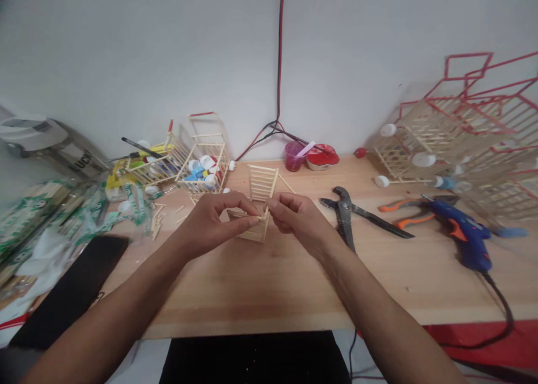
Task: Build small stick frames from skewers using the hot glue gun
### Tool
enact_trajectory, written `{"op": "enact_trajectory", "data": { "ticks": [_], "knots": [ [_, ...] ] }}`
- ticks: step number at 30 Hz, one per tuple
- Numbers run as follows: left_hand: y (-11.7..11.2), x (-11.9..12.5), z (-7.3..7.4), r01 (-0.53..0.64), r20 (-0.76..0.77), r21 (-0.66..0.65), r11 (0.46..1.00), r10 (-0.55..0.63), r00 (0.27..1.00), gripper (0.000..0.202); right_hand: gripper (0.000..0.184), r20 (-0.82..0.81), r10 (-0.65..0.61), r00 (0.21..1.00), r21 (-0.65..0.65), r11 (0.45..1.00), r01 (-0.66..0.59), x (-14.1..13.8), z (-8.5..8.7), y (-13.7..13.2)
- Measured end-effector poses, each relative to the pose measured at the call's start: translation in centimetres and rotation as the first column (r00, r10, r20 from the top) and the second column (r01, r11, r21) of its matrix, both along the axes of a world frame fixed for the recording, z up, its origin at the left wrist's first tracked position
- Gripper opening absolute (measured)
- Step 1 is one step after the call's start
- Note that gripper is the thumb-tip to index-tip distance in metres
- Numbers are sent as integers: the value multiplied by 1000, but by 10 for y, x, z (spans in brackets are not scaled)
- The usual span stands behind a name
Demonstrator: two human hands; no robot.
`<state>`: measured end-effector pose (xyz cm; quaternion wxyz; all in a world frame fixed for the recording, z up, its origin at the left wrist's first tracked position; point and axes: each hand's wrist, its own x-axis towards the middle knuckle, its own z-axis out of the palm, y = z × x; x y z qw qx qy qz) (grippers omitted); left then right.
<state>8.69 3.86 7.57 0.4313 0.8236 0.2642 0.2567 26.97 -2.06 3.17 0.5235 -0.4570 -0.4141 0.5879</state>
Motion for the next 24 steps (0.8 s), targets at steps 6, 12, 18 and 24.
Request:
{"op": "enact_trajectory", "data": {
  "ticks": [6,12,18,24],
  "knots": [
    [0,-1,0,-17,-22,-5,1000,17,1000,9,36,-16,-5,1000,8,1000,5,6,-4,0],
    [3,-4,3,9,-37,-38,999,-10,999,20,34,17,-86,996,-8,996,87,15,-7,1],
    [8,-11,9,49,-70,-27,998,-51,996,27,35,136,-209,968,8,978,210,21,-14,5],
    [16,-21,16,-15,87,-108,994,24,996,26,33,365,-328,871,84,943,321,29,-26,9]
  ]
}}
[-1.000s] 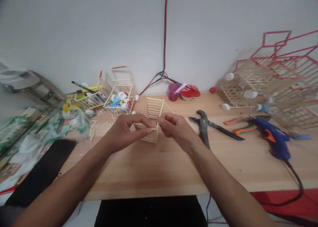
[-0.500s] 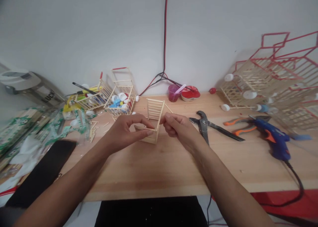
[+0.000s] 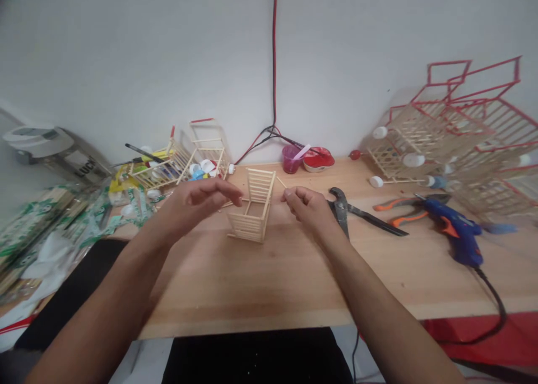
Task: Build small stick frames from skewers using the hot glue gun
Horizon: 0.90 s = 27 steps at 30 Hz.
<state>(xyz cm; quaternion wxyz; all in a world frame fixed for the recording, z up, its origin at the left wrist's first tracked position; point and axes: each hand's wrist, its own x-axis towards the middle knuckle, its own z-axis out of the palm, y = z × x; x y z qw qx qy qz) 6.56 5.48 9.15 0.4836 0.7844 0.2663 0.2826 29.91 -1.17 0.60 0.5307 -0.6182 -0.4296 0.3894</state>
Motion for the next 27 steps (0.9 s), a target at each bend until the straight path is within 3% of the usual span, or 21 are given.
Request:
{"op": "enact_trajectory", "data": {
  "ticks": [3,7,13,17,22,27],
  "knots": [
    [7,-6,-8,-158,150,-64,985,166,975,30,33,58,-9,998,14,1000,8,3,-4,1],
    [12,-12,-22,-227,180,-120,967,246,953,24,33,136,-22,990,28,999,18,5,-6,2],
    [4,-24,-30,-412,208,-5,911,404,891,36,34,422,-101,901,80,994,74,12,-5,3],
    [-4,-39,-42,-536,266,-28,844,523,810,39,30,522,-143,841,115,989,97,16,-5,2],
    [-20,-51,-60,-576,193,-63,815,576,794,32,30,536,-153,830,117,987,107,17,-5,1],
    [-36,-47,-71,-475,-15,-95,875,476,879,16,24,502,-145,853,153,985,77,13,-8,5]
  ]
}}
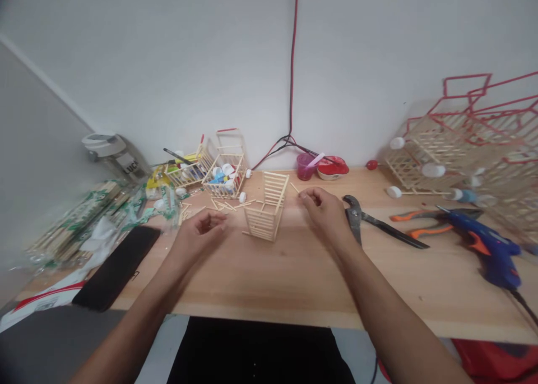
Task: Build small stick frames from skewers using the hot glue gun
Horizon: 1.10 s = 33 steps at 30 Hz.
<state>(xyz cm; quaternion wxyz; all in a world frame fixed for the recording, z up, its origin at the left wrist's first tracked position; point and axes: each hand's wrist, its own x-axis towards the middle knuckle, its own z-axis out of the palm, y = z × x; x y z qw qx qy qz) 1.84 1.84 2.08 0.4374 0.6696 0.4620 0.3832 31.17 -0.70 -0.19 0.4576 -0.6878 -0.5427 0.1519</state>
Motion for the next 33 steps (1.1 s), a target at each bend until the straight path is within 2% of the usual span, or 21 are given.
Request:
{"op": "enact_trajectory", "data": {
  "ticks": [2,4,8,13,19,23,28,33],
  "knots": [
    [-5,5,-2,20,-125,47,999,-14,992,23,23,-16,30,999,15,999,-30,-4,-2,3],
    [-9,9,-3,30,-220,130,991,0,976,23,23,-32,60,998,12,998,-59,-8,-4,5],
    [-11,17,-9,90,-266,227,970,-28,964,22,25,-56,119,991,20,993,-118,-15,-9,8],
    [-10,25,-14,99,-301,220,971,-29,953,21,24,-47,145,988,21,989,-144,-23,-10,13],
    [-5,31,-12,136,-326,234,963,-54,944,14,20,2,158,987,8,987,-158,-28,-7,16],
    [-2,32,-10,161,-358,247,956,-65,932,12,18,52,169,984,-2,986,-169,-29,-2,12],
    [3,31,-10,175,-331,257,950,-83,940,16,11,198,132,971,-19,991,-131,-26,5,2],
    [5,30,-8,204,-332,224,953,-122,935,15,7,239,130,962,-63,991,-118,-20,6,-7]
  ]
}}
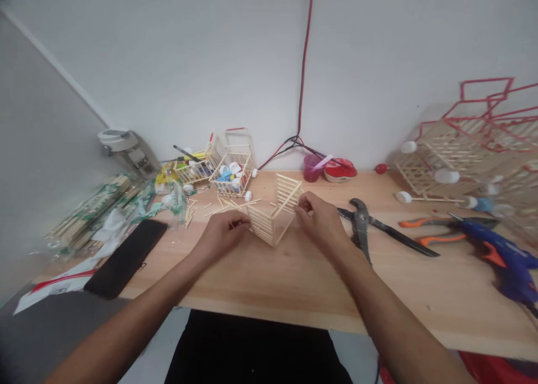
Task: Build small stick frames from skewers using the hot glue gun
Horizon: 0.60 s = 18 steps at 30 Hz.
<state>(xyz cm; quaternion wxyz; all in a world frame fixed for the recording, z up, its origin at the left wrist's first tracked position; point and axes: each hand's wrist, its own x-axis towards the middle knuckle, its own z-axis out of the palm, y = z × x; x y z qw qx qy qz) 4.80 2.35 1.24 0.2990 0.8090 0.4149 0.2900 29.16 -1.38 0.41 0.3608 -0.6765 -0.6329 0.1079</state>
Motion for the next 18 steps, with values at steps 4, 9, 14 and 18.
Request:
{"op": "enact_trajectory", "data": {
  "ticks": [4,9,14,18],
  "knots": [
    [-2,-1,2,55,-16,-85,995,-57,998,14,9,67,8,998,-38,999,-6,3,-1,-3],
    [1,2,3,71,-9,-100,992,-72,997,15,10,128,17,992,-27,1000,-13,6,3,-4],
    [14,5,3,100,33,-123,987,-97,995,14,9,142,15,990,-20,1000,-12,8,11,-9],
    [24,8,6,132,61,-83,988,-127,990,13,9,144,-11,990,6,1000,10,9,10,-14]
  ]
}}
